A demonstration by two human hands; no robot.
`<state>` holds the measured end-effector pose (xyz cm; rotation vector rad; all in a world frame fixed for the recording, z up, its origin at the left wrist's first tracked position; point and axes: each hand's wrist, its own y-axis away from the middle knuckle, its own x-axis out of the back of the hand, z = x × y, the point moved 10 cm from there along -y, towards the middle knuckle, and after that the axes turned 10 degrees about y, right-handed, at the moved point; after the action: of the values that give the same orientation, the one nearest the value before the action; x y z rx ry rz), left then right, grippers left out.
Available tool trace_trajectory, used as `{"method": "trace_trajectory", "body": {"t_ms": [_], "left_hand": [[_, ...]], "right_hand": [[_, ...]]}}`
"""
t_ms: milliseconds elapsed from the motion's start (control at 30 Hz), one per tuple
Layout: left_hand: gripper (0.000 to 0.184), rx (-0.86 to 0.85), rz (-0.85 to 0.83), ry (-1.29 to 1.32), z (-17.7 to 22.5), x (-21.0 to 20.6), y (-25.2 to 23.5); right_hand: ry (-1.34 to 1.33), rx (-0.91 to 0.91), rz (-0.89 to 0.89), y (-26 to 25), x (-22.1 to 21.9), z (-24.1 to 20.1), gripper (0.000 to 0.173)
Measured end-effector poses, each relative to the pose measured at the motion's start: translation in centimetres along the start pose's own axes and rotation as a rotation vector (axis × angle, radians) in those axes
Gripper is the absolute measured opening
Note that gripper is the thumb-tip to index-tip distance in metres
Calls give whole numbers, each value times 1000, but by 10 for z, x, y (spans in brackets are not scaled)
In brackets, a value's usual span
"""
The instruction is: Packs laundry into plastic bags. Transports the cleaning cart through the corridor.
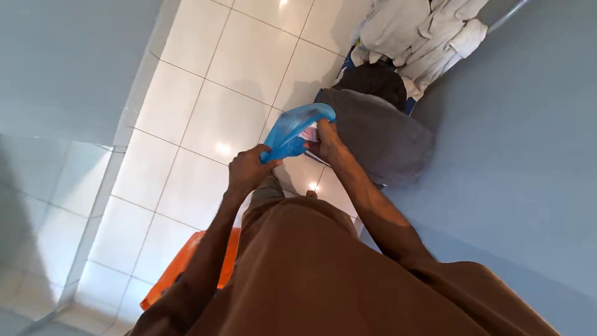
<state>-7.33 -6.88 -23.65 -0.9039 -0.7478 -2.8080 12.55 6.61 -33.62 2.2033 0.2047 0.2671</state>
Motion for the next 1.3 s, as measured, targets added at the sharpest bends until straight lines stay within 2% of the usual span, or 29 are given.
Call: {"method": "trace_trajectory", "body": {"t_ms": [67, 167, 200, 267, 333, 400, 467, 533, 667, 733, 800, 867, 900, 967, 1033, 1067, 1100, 1133, 1200, 1300], "left_hand": [[29, -115, -37, 52, -4, 20, -49], [22, -248, -76, 457, 14, 74, -101], [20, -267, -50, 597, 24, 99, -116], [18, -264, 45, 710, 39, 153, -152], [20, -282, 94, 683, 51, 196, -191], [20, -320, 69, 698, 70, 220, -230], [19, -305, -7, 819, 92, 221, -270], [21, -235, -64, 921, 110, 208, -308], [25, -293, -177, 662, 140, 171, -395], [27, -310, -307, 561, 148, 142, -428], [26, -300, -416, 553, 162, 134, -450], [23, -281, -447, 593, 169, 151, -459], [21, -276, -410, 623, 172, 172, -467], [19, -248, -286, 695, 169, 221, -489], [17, -226, -160, 786, 163, 265, -502], [17, -245, -102, 788, 164, 284, -513], [17, -270, -51, 755, 165, 299, -529], [17, -291, -8, 703, 167, 310, -550], [17, -294, -2, 639, 170, 316, -590], [24, -268, -133, 589, 192, 300, -626]], "right_hand": [[-138, -51, -6, -24, -30, -22, 50], [-297, -80, 52, -54, -71, -51, 50], [-305, -54, 100, -61, -81, -65, 49], [-171, 28, 238, -74, -94, -95, 53], [-61, 86, 369, -88, -96, -119, 67], [16, 91, 432, -103, -96, -143, 92], [201, 108, 475, -116, -95, -171, 101], [380, 151, 456, -128, -101, -201, 93], [426, 238, 241, -172, -140, -253, 77], [379, 282, 90, -181, -158, -287, 58], [275, 175, -115, -176, -167, -330, 34], [311, 142, -263, -189, -183, -352, 36], [375, 166, -243, -212, -195, -365, 36], [429, 254, -5, -280, -215, -382, 53], [471, 139, 106, -323, -221, -399, 83], [508, 92, 146, -332, -217, -416, 93], [532, 57, 182, -337, -210, -434, 95], [502, 41, 205, -343, -202, -450, 93], [281, 24, 196, -355, -189, -465, 91], [-289, -92, 53, -367, -186, -496, 63]]}}
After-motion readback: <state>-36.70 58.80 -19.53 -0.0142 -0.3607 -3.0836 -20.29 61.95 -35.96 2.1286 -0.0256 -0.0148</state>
